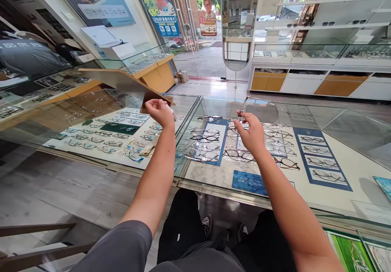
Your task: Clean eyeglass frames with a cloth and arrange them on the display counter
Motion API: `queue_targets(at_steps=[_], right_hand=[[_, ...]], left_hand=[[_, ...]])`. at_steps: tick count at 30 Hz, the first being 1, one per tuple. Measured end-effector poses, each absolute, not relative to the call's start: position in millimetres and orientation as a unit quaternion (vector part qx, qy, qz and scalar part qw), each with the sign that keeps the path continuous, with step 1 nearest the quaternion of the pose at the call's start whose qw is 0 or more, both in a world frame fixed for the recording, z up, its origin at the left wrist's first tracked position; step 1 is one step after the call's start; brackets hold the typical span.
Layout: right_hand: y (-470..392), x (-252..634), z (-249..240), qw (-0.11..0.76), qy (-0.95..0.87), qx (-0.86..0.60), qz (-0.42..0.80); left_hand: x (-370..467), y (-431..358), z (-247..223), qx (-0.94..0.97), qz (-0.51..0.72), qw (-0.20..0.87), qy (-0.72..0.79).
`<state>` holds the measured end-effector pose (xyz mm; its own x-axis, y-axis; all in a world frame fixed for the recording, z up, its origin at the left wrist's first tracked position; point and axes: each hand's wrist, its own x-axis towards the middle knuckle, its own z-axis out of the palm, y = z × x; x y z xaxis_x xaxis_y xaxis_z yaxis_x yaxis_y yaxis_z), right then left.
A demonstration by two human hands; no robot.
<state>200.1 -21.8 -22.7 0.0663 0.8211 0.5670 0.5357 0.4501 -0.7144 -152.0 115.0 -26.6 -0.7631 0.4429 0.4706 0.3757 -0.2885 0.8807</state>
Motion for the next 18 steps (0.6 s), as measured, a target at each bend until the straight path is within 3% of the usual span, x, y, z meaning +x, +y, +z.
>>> queue_targets(at_steps=[3, 9, 18], right_hand=[[-20.7, 201.2, -23.6, 0.527, -0.67, -0.505, 0.134], [-21.2, 201.6, -22.2, 0.533, -0.672, -0.495, 0.137], [-22.4, 200.8, -19.3, 0.532, -0.668, -0.5, 0.143]], left_hand=[[-153.1, 116.5, -33.8, 0.284, 0.694, -0.003, 0.662], [-151.8, 120.7, -55.6, 0.267, 0.574, 0.151, 0.76], [-133.0, 115.8, -37.9, 0.346, 0.642, 0.226, 0.645]])
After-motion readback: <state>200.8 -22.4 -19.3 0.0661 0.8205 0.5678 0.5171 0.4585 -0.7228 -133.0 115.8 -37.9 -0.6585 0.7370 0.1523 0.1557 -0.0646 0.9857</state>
